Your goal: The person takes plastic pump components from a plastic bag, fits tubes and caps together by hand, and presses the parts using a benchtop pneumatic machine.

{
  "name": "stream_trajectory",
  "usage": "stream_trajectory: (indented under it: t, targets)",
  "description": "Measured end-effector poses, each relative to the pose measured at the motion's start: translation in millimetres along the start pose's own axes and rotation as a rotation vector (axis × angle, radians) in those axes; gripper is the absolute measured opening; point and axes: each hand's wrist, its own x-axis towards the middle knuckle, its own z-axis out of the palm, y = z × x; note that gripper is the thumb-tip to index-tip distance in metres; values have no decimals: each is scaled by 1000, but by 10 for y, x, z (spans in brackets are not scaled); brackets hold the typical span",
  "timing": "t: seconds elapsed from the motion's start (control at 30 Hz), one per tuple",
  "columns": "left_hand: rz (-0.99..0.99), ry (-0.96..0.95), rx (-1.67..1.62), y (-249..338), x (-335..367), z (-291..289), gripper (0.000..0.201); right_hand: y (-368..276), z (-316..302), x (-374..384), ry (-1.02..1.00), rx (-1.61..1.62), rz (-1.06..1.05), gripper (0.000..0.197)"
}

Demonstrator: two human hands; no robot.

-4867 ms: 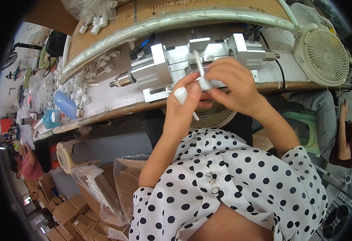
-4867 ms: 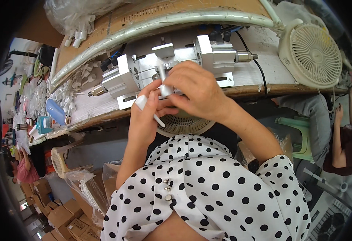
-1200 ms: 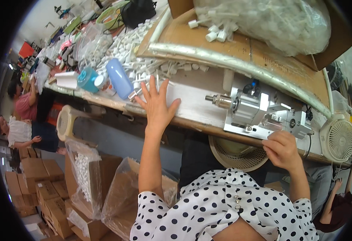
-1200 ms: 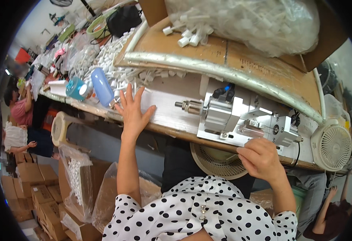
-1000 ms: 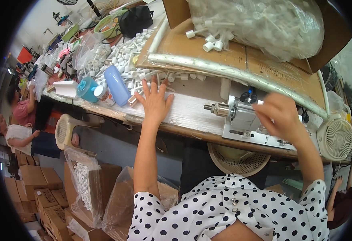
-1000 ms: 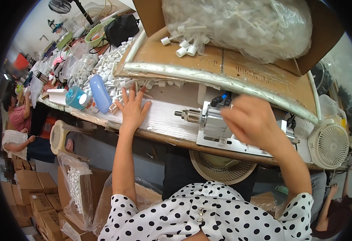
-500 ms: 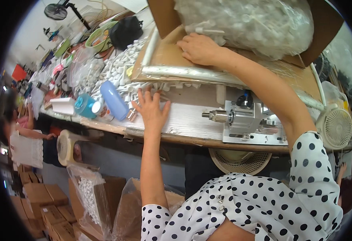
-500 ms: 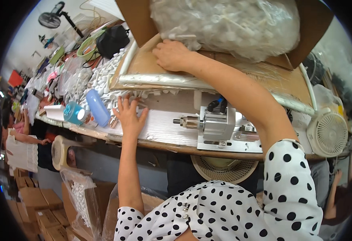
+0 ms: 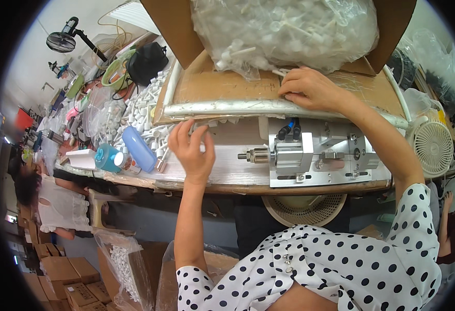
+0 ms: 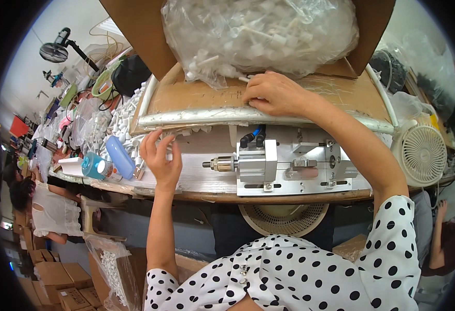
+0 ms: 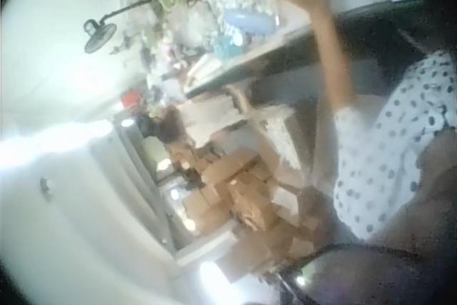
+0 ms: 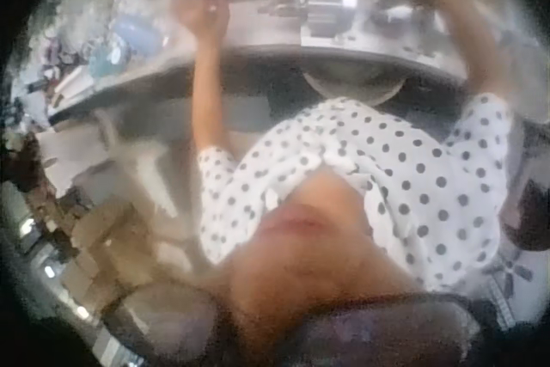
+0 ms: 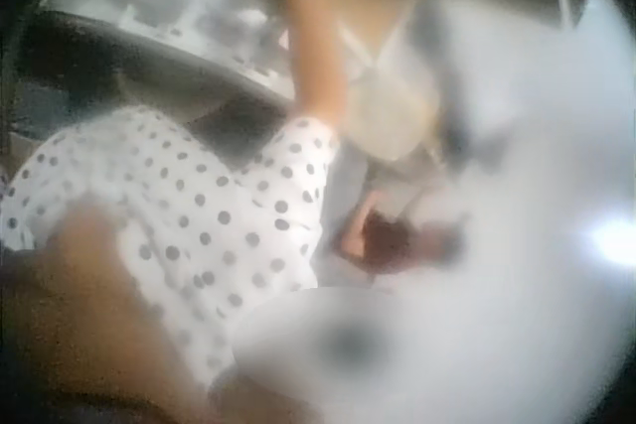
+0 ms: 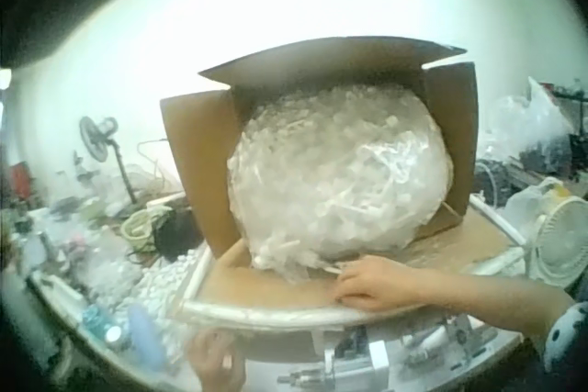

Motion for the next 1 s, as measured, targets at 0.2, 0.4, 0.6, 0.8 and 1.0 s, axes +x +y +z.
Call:
stream_trajectory:
  t: [0.2, 0.4, 0.6, 0.8, 1.0]
  targets:
    - [-217, -4, -449, 350, 921, 525, 55, -115, -152, 88, 386, -219, -101, 11]
    - [-283, -39, -340, 581, 1417, 990, 65, 117, -496, 170, 447, -818, 11, 39]
    - [-214, 47, -369, 482, 1553, 1043, 24, 261, -618, 57, 439, -682, -30, 10]
    - [-185, 100, -451, 644, 1999, 793, 17, 469, -892, 9, 498, -650, 45, 5]
    - [-99, 25, -508, 959, 2150, 840, 24, 658, -1312, -183, 580, -597, 317, 5]
